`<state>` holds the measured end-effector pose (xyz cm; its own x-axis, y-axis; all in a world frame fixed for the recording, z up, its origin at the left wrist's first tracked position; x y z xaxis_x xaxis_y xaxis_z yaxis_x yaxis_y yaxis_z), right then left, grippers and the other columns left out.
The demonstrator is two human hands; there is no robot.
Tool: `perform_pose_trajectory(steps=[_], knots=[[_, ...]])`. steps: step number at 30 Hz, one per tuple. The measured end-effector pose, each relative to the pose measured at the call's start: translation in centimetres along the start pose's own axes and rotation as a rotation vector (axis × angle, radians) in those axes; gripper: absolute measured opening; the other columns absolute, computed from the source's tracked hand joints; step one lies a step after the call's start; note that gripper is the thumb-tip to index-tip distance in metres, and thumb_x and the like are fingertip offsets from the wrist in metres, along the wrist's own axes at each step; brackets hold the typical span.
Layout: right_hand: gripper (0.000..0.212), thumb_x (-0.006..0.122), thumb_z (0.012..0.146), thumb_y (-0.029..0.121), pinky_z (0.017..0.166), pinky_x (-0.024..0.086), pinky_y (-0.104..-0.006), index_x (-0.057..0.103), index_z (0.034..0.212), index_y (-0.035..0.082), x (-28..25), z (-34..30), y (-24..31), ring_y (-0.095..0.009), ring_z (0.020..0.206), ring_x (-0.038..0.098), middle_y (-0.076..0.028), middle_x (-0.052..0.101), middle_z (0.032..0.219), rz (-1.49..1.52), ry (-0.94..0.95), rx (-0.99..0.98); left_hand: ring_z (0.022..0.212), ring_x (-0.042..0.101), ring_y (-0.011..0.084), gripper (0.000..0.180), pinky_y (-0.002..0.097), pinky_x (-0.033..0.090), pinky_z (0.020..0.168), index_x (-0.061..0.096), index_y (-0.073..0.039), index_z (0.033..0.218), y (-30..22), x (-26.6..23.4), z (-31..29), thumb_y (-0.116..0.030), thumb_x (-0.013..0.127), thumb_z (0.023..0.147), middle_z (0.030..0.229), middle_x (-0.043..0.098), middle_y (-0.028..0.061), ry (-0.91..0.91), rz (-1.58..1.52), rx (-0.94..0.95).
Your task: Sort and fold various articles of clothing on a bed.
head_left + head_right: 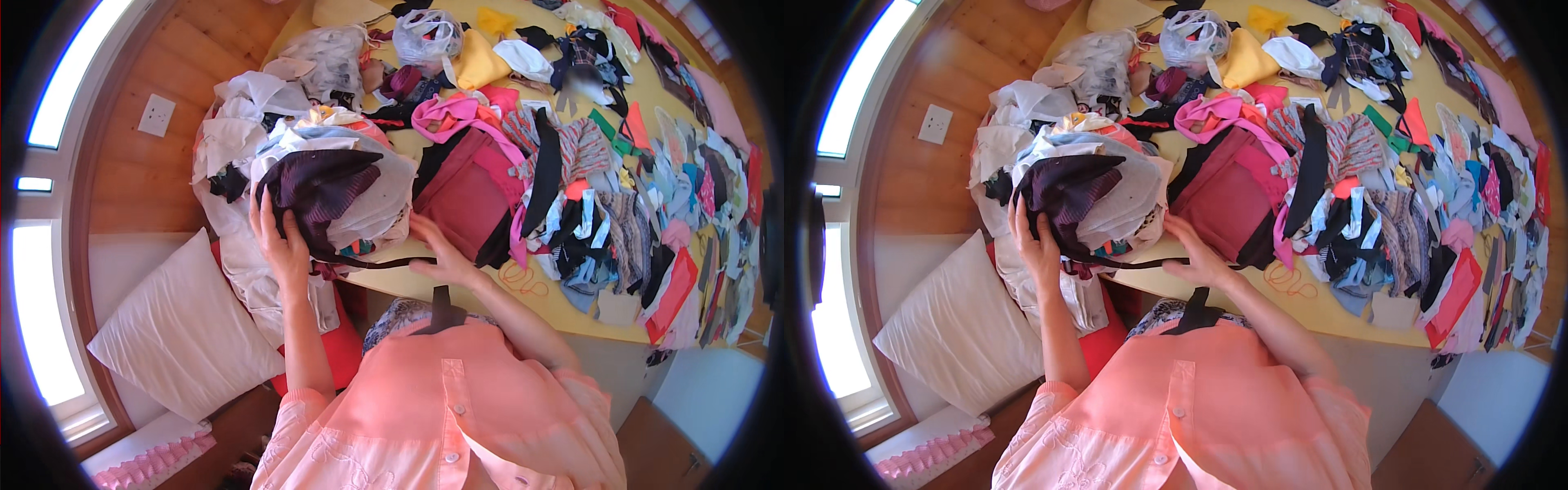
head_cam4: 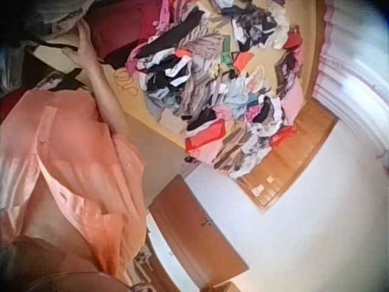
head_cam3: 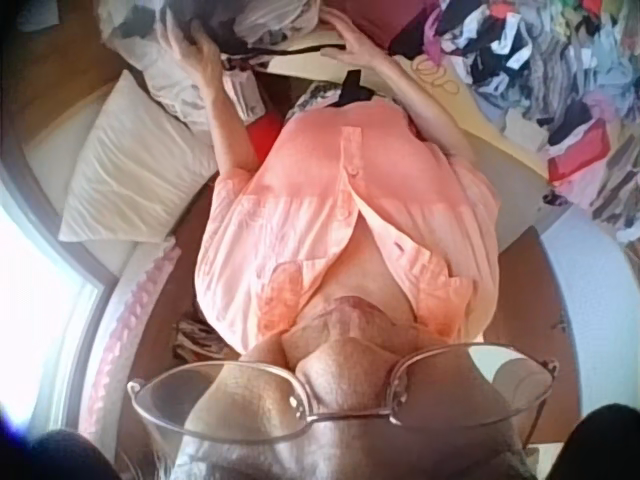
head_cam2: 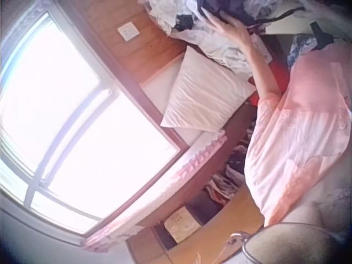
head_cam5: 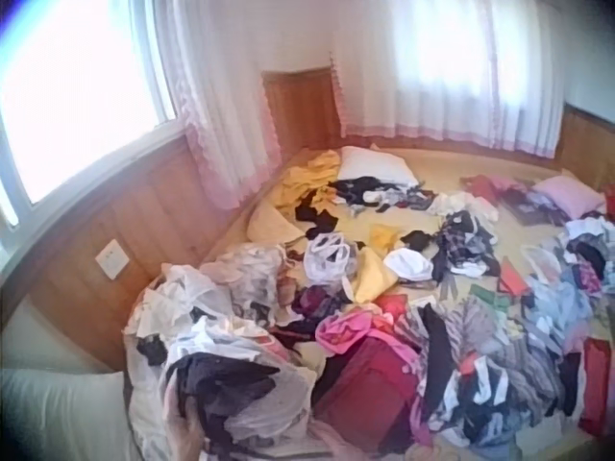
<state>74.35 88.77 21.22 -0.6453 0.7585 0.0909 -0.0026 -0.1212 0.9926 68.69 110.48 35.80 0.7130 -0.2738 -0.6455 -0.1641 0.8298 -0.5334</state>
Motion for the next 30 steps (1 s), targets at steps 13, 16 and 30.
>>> perform_pose_trajectory(steps=[13,16,30], knots=[[0.042,0.054,0.073,0.023,0.057,0.044,-0.0421,0.042,0.112,0.014,-2.8,-6.9,-7.4,-0.034,0.068,0.056,-0.016,0.057,0.079,-0.93,0.225,0.532,0.097,0.049,0.0211,0.034,0.0292,0.034,0.088,0.055,-0.001,0.101,-2.7,-2.9,2.9,0.011,0.044,0.071,0.104,0.053,0.0113,-0.208,-0.05,0.063],[0.029,0.055,0.073,0.022,0.052,0.043,-0.0415,0.044,0.098,0.012,-1.5,-5.6,-6.7,-0.032,0.062,0.056,-0.013,0.057,0.071,-0.919,0.096,0.21,0.096,0.05,0.0202,0.034,0.0293,0.036,0.086,0.055,0.0,0.102,-3.7,-2.8,4.0,0.01,0.042,0.073,0.103,0.053,0.0102,-0.286,-0.174,0.032],[0.034,0.053,0.072,0.013,0.05,0.043,-0.0409,0.037,0.102,0.012,-6.9,-10.1,-5.8,-0.032,0.06,0.056,-0.013,0.058,0.071,-0.901,-0.218,0.428,0.109,0.04,0.0308,0.028,0.0341,0.029,0.091,0.047,0.003,0.108,3.2,2.4,3.4,-0.001,0.039,0.082,0.117,0.043,0.0169,0.25,0.005,0.123]])
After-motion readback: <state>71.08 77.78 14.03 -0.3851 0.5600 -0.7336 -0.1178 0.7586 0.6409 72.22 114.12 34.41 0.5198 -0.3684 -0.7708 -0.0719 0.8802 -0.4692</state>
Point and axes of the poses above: each hand's wrist, its own z-axis towards the middle knuckle, its own x-axis out of the palm, y = z × x, the point moved 4 cm from there along z, towards the middle knuckle
